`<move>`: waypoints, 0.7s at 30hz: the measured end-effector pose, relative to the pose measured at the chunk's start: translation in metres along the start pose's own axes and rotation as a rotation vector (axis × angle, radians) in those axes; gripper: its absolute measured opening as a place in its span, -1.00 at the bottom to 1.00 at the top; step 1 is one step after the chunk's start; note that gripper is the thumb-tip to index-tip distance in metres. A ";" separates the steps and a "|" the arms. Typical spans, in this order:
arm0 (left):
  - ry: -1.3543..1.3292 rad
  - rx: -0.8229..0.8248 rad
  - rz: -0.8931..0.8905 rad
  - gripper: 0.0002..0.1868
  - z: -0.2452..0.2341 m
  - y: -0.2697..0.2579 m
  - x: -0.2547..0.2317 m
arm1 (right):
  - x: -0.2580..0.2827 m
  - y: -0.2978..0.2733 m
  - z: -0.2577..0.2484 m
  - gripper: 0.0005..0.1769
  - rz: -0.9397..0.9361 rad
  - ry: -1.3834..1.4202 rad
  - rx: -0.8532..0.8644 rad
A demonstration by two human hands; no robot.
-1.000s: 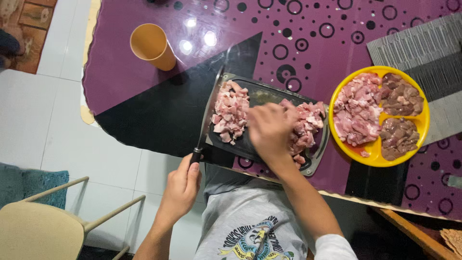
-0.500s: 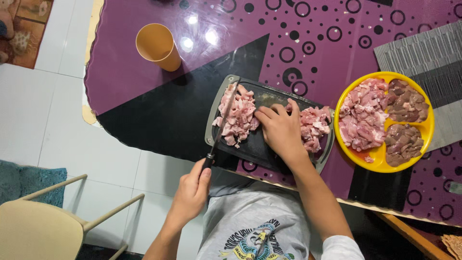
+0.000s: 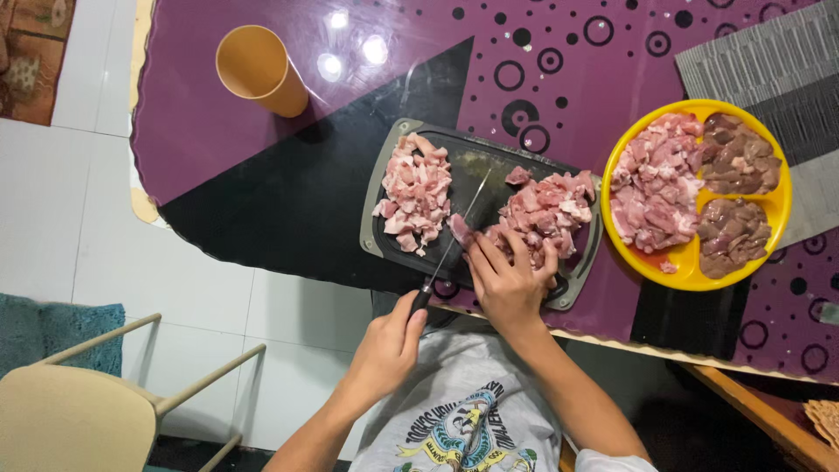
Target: The person slices raw meat and liver on a cutting board using a knife while sitting at a table.
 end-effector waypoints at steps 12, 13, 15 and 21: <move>0.202 0.008 0.104 -0.64 0.015 0.027 -0.001 | 0.000 -0.001 0.007 -0.76 0.033 0.068 -0.009; 0.203 0.008 0.103 -0.64 0.014 0.027 -0.001 | -0.001 -0.001 0.007 -0.76 0.034 0.069 -0.009; 0.226 0.008 0.117 -0.64 0.012 0.027 -0.002 | -0.001 -0.001 0.007 -0.77 0.028 0.076 -0.031; 0.206 0.052 0.074 -0.68 0.009 0.025 0.000 | -0.001 0.001 0.008 -0.83 0.055 0.077 -0.041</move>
Point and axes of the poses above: each hand's wrist, its own y-axis towards the middle knuckle, its own z-axis out of the palm, x = y × z, the point moved 8 cm from there along y, towards the middle knuckle, and after that the axes turned 3 degrees about -y, right-handed, at the moved point
